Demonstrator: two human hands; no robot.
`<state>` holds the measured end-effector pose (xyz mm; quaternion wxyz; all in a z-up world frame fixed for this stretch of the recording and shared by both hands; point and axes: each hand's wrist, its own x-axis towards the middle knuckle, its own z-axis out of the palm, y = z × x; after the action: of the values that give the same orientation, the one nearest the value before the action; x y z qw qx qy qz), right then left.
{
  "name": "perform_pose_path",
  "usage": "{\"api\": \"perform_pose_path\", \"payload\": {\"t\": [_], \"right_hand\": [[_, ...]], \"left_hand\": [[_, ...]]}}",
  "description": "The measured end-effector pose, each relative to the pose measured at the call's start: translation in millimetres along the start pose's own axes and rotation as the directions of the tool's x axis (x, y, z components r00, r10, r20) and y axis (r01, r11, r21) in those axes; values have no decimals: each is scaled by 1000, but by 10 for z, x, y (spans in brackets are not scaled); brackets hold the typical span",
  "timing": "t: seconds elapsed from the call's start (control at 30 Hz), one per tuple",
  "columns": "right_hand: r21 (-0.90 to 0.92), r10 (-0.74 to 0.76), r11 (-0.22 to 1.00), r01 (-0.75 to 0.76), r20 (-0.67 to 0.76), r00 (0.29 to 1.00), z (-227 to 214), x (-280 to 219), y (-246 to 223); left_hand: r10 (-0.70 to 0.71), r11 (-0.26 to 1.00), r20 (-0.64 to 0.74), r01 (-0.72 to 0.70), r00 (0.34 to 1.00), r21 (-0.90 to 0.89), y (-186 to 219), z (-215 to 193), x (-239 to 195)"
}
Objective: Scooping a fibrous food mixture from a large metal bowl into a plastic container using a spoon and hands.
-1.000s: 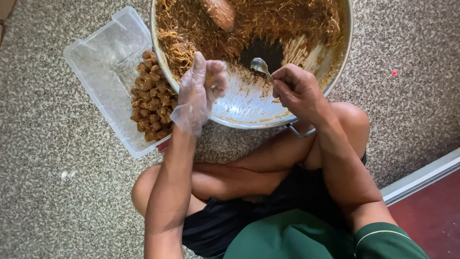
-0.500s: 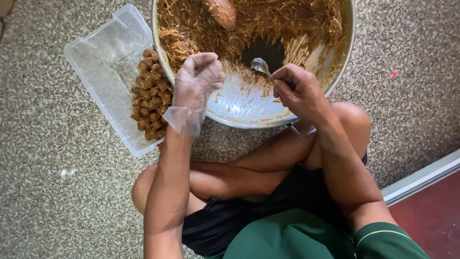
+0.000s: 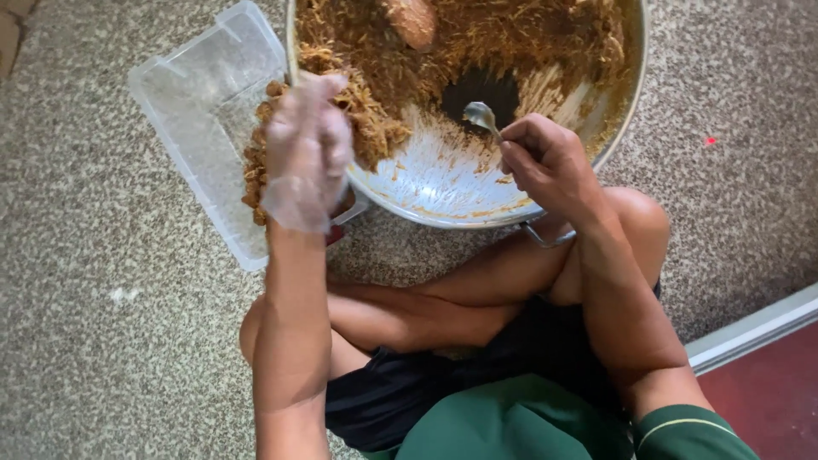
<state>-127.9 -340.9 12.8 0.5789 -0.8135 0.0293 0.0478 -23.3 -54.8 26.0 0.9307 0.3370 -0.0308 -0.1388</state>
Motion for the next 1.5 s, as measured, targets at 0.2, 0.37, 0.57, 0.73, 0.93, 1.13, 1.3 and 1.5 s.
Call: {"api": "perform_pose_path", "payload": {"t": [0.2, 0.37, 0.57, 0.73, 0.93, 1.13, 1.3, 1.5], "right_hand": [[24, 81, 996, -81, -8, 997, -4, -21, -48], [8, 16, 1000, -16, 14, 1000, -4, -9, -9], [5, 0, 1000, 0, 18, 1000, 27, -3, 26], [4, -2, 1000, 2, 10, 1000, 16, 2, 57], [-131, -31, 991, 23, -58, 998, -102, 52, -4], [-684, -330, 717, 136, -160, 930, -452, 371, 393], [-915, -120, 403, 1, -52, 991, -446, 723, 636], [-973, -236, 216, 76, 23, 972, -318, 1001, 789]], "left_hand": [[103, 932, -383, 45, 918, 358, 504, -310, 128], [81, 783, -551, 289, 831, 551, 621, -363, 220], [144, 455, -507, 398, 850, 797, 299, -974, 385], [90, 515, -644, 518, 760, 683, 182, -1037, 609], [140, 903, -637, 166, 758, 396, 217, -770, 546], [271, 906, -470, -58, 840, 419, 296, -325, 124], [290, 813, -446, 28, 847, 582, 473, 3, -79], [307, 696, -284, -10, 908, 718, 444, -67, -166]]}}
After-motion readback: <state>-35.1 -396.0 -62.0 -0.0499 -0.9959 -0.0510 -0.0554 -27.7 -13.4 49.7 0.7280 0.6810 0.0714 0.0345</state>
